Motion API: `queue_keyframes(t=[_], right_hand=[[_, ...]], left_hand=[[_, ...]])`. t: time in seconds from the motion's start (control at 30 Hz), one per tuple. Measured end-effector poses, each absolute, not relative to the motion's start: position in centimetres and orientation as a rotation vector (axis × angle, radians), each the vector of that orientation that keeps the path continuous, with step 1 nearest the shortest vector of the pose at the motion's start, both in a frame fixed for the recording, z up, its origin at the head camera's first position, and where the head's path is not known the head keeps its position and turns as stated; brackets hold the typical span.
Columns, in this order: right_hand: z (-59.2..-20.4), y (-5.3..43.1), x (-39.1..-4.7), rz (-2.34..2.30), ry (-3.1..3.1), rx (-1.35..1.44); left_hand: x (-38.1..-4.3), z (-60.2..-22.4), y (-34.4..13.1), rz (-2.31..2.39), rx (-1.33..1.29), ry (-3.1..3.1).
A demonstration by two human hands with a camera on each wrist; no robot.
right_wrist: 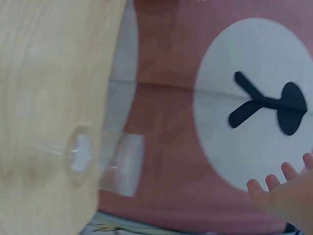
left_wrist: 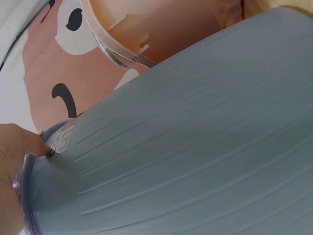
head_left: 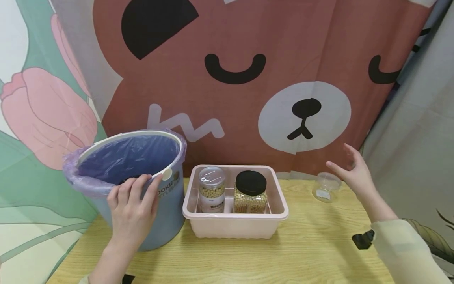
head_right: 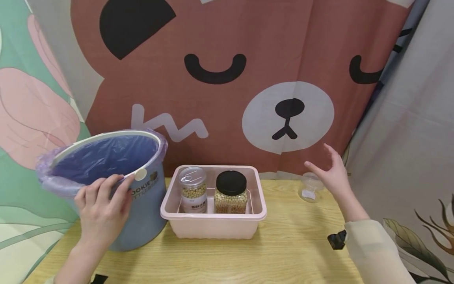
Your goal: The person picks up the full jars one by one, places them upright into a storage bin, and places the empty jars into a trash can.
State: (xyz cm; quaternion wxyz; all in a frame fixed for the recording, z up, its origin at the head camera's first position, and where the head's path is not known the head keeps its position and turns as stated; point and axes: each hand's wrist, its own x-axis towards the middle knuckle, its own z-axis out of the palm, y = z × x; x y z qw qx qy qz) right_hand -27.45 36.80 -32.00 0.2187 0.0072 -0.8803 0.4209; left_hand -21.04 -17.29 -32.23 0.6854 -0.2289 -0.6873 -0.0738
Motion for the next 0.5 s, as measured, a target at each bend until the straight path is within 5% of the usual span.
queue_keyframes(t=[0.5], right_hand=[[-40.2, 39.9, -29.4, 1.415, -2.351, -0.24]], left_hand=[[-21.4, -32.2, -16.9, -0.206, -0.478, -1.506]])
